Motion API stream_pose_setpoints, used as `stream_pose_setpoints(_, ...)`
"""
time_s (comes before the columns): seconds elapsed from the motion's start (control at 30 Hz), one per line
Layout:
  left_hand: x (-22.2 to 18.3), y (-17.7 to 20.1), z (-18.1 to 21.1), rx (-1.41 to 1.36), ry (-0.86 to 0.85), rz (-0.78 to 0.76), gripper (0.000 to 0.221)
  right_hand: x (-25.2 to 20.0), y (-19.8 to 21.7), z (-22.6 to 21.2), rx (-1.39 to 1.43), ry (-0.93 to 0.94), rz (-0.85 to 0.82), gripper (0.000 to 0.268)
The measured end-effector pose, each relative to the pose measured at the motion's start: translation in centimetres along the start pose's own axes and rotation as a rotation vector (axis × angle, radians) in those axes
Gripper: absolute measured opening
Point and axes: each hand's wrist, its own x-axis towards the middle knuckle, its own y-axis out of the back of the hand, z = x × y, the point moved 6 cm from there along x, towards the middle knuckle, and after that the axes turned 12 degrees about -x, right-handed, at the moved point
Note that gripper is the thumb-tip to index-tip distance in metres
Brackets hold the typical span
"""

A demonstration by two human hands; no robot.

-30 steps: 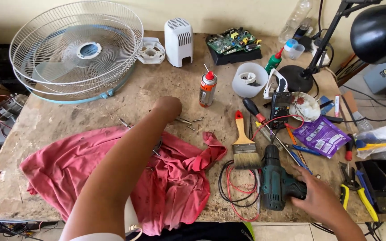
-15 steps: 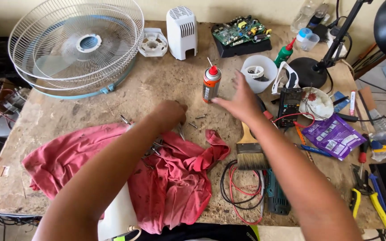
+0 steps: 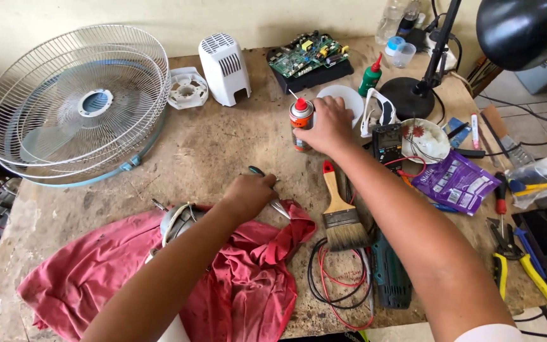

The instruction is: Disassembling an electric motor from a household appliance using a power drill and hand tools for maintenance.

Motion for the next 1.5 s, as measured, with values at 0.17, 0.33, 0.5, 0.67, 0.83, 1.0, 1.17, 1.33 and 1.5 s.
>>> stream_pose_setpoints(0.17, 1.4, -1.3, 0.9, -0.026, 0.083, 0.029, 0.019, 4.0, 0.7, 0.4, 0.083, -0.068, 0.045, 0.069)
stream_pose_setpoints(0.33, 2.5, -1.8, 1.7, -0.069, 0.188, -0.062, 0.018, 9.8, -0.7, 1.3, 0.002, -0.150, 0.033, 0.067)
stream_pose_setpoints(0.5, 2.6, -1.9, 1.9, -0.238, 0.251, -0.105, 0.017, 12.3, -2.2, 3.1, -0.081, -0.239, -0.046, 0.066)
stream_pose_setpoints(0.67, 2.4, 0.3, 2.3, -0.435, 0.330, -0.258, 0.043, 13.0, -4.3, 5.9, -0.029, -0.307, -0.062, 0.054)
stream_pose_setpoints(0.83, 0.1, 6.4, 0.2, -0.555, 0.530, -0.232, 0.010, 9.0, -0.1, 3.4, -0.057, -0.050, 0.204, 0.063)
stream_pose_setpoints(1.0, -3.3, 7.0, -4.3, -0.189, 0.334, -0.024, 0.016, 0.0, -3.8, -1.6, 0.185, 0.259, 0.081, 0.024)
stream_pose_setpoints(1.17, -5.2, 7.0, -7.5, -0.146, 0.333, -0.084, 0.017, -10.0, -2.9, -10.1, 0.058, 1.008, -0.339, 0.034)
stream_pose_setpoints(1.33, -3.2, 3.2, -7.9, -0.170, 0.345, -0.119, 0.016, -10.6, -9.9, -4.6, 0.166, 1.153, -0.023, 0.026)
stream_pose_setpoints(1.5, -0.5, 0.6, -5.1, -0.191, 0.273, -0.123, 0.008, -9.6, -14.5, 1.4, -0.034, 0.908, -0.113, 0.029)
